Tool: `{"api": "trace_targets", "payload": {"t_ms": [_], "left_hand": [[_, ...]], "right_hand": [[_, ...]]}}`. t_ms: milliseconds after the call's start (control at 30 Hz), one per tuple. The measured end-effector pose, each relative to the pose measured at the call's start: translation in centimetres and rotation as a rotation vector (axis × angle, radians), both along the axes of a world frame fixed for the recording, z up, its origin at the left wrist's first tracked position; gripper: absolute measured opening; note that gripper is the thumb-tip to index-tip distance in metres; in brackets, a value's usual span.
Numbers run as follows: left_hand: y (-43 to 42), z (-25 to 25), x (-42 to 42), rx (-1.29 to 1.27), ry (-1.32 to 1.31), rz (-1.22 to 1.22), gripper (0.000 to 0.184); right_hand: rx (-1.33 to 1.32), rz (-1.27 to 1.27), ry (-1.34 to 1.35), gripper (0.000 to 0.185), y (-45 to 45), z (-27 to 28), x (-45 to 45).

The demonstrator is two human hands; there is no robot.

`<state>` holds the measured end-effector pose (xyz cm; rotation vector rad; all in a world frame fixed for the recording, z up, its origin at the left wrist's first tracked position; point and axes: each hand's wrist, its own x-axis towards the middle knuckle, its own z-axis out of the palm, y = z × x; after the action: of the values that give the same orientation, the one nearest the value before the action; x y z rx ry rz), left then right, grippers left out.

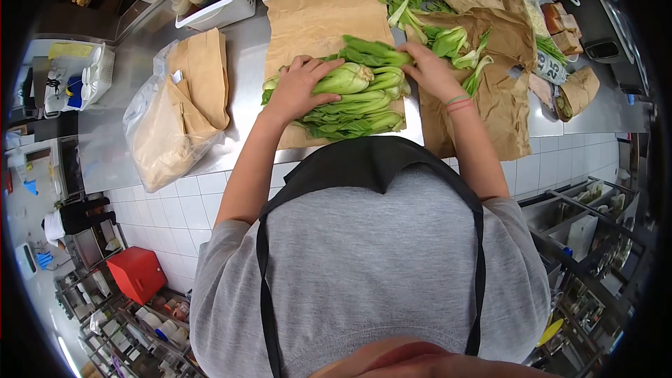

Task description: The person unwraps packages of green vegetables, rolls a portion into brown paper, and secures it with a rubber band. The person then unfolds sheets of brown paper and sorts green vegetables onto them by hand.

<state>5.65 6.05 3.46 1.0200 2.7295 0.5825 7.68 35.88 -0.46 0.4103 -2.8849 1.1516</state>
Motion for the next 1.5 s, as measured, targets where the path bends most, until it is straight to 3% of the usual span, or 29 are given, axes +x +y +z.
{"api": "trace_targets", "payload": {"t_ms": [133,200,333,433,567,633,733,800,933,1000,1133,1200,1233,1300,1333,1400,1467,1500], "left_hand": [[-0.3,-0.3,-1.2,0.091,-0.123,-0.033,0.068],[-0.3,-0.8,-1.8,0.087,-0.133,-0.049,0.069],[0.0,-0.8,-2.5,0.049,-0.171,-0.067,0.073],[-0.3,-1.0,-2.8,-0.01,-0.213,-0.063,0.077],[-1.4,-0.8,-2.6,0.142,-0.119,-0.089,0.078],[-2.2,1.8,-2.2,0.346,-0.075,-0.011,0.073],[-5.2,3.1,-2.0,0.366,0.053,0.152,0.067],[-6.9,3.2,-1.3,0.372,0.059,0.218,0.065],[-8.9,3.9,0.4,0.411,0.082,0.381,0.062],[-8.8,4.4,0.9,0.434,0.181,0.391,0.062],[-5.5,6.9,2.3,0.572,0.484,0.338,0.063],[-3.5,6.7,3.0,0.599,0.415,0.101,0.068],[-2.2,6.9,3.6,0.387,0.4,-0.023,0.067],[0.1,4.9,4.5,-0.032,0.308,-0.094,0.065],[0.0,2.7,3.8,-0.035,0.307,-0.095,0.065],[0.1,-0.4,2.6,-0.145,0.288,-0.048,0.062],[0.0,-0.7,2.1,-0.175,0.286,-0.052,0.061],[0.0,-0.7,1.9,-0.177,0.258,-0.056,0.061]], "right_hand": [[-0.11,-0.179,0.16,0.033,0.6,2.0,0.8],[-0.464,-0.296,0.139,0.032,0.8,3.8,1.4],[-0.467,-0.183,0.382,0.033,-0.4,7.3,2.5],[-0.597,-0.085,0.359,0.032,-3.2,8.3,3.1],[-0.453,-0.15,0.332,0.03,-2.7,9.2,1.8],[-0.355,-0.139,0.29,0.029,-0.1,8.5,0.8],[-0.281,-0.2,0.153,0.027,2.8,6.6,1.1],[0.025,-0.365,0.078,0.024,4.9,4.9,1.5],[-0.189,-0.425,0.167,0.021,6.1,3.5,2.5],[-0.688,-0.321,0.152,0.019,4.2,5.9,2.8],[-0.773,-0.08,0.116,0.016,-2.9,8.6,3.1],[-0.625,0.079,0.115,0.015,-6.1,6.6,2.8],[-0.419,0.131,0.186,0.019,-7.4,5.1,2.7],[-0.275,0.154,0.235,0.021,-7.9,2.9,2.9],[-0.129,0.181,0.287,0.025,-8.0,2.3,2.9],[-0.146,0.152,0.363,0.031,-6.0,3.7,3.6],[-0.219,0.092,0.17,0.038,-3.0,5.0,5.0],[-0.106,0.195,0.054,0.044,-1.7,4.8,5.8]]}}
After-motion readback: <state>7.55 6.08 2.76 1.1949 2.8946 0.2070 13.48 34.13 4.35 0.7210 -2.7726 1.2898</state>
